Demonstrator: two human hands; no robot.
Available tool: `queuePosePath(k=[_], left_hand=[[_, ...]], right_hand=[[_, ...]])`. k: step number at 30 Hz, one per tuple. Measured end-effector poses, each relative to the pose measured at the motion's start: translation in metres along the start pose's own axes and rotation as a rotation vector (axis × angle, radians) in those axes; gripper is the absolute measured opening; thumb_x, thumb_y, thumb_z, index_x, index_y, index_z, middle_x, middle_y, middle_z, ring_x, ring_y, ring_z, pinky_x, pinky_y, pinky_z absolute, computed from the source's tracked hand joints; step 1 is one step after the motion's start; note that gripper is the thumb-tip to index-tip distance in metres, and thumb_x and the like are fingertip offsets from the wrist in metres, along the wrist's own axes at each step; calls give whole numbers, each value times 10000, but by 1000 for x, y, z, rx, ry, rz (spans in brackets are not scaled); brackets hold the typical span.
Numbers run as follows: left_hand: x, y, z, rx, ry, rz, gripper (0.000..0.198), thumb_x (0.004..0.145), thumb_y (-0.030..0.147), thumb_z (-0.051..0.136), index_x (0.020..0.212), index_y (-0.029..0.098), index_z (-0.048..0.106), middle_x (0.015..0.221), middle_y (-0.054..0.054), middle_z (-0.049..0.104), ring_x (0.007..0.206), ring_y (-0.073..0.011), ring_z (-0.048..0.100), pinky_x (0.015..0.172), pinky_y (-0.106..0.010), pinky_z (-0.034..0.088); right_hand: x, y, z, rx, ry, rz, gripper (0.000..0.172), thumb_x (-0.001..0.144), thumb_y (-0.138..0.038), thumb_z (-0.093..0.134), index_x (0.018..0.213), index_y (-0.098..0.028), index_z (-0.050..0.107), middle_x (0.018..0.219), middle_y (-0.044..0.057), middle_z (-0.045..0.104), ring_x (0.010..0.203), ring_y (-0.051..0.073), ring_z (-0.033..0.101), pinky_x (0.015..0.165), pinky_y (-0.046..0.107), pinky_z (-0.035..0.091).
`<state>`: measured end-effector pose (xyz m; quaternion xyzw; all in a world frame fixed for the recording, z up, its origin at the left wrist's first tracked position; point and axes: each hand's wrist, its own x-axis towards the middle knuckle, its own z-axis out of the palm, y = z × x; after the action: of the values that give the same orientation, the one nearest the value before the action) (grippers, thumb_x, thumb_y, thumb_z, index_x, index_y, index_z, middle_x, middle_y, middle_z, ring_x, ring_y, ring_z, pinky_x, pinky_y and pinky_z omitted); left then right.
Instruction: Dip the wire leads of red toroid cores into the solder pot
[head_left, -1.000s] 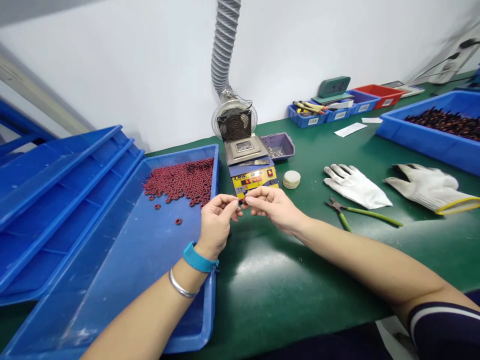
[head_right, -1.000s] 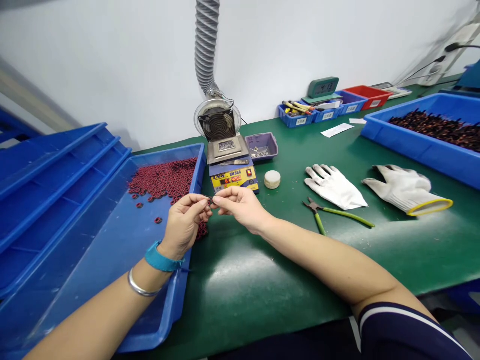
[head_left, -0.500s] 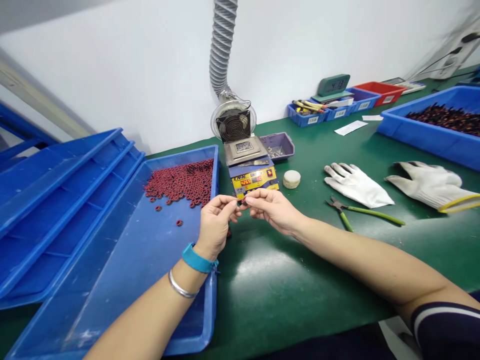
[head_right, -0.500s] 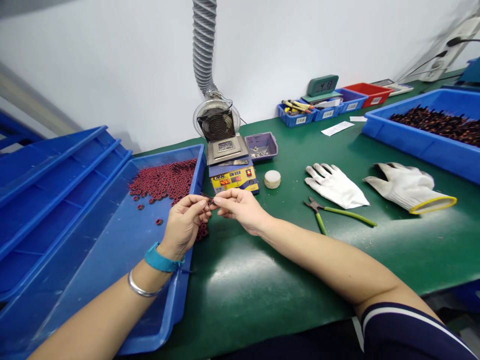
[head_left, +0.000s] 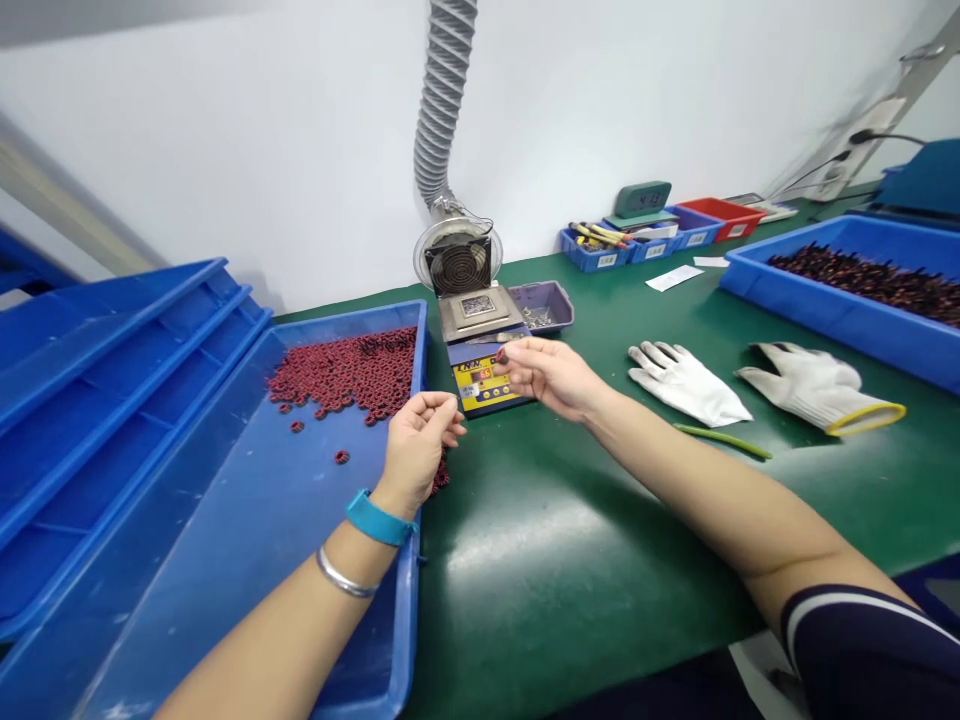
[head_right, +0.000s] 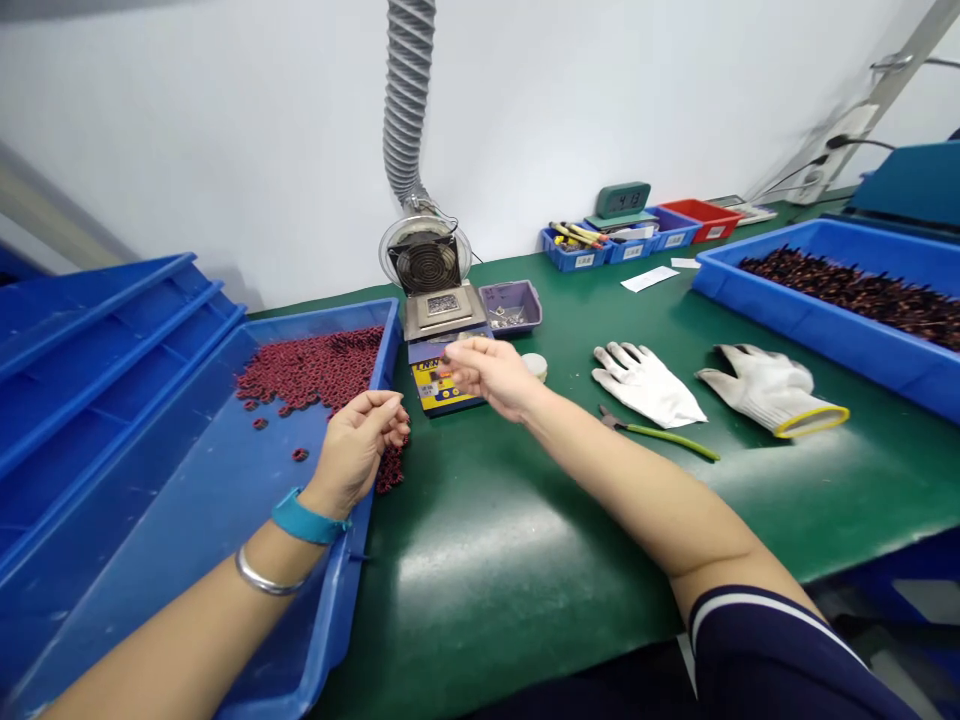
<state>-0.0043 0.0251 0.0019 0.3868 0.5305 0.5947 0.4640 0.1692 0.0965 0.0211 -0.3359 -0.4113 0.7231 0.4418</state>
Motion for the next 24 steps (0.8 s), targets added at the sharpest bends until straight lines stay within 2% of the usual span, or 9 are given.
queuePosePath(k=[6,11,14,17,20,24], left_hand=[[1,-1,2,46,-34,5,332,573,377,773,721,127,612,579,13,615,469,-85,567,428,-175,411],[2,-1,2,53,-44,9,314,581,369,767,711,129,613,577,8,620,467,-85,569,429,-175,417],[2,-2,3,59,-55,8,318,588,374,764,721,127,613,576,7,621,468,-86,571,427,-174,413],[2,-3,3,70,-63,5,319,595,376,759,730,125,616,577,2,623,467,-87,570,428,-177,411],[2,-3,2,78,-68,7,317,599,376,752,735,124,618,577,-1,625,466,-87,568,429,-178,408],[3,-3,2,96,-79,7,315,610,381,745,738,125,616,571,0,623,468,-89,568,429,-177,405]], right_hand=[[65,-40,-8,-412,187,-146,192,734,-238,773,673,-147,616,629,35,670,477,63,528,443,176,417],[104,-56,-4,-850,245,-309,182,766,-185,713,635,-134,598,571,26,616,499,90,542,573,248,500],[116,-61,0,-1138,231,-383,127,761,-176,685,660,-129,626,611,43,627,621,149,617,714,318,530],[124,-62,3,-1327,222,-418,98,751,-163,673,666,-133,633,679,72,650,796,210,658,845,364,513],[129,-61,6,-1420,221,-414,88,755,-167,661,677,-134,637,743,102,668,889,246,658,902,387,492],[131,-58,8,-1458,234,-389,67,757,-176,659,709,-131,645,793,115,675,920,258,652,910,394,489]])
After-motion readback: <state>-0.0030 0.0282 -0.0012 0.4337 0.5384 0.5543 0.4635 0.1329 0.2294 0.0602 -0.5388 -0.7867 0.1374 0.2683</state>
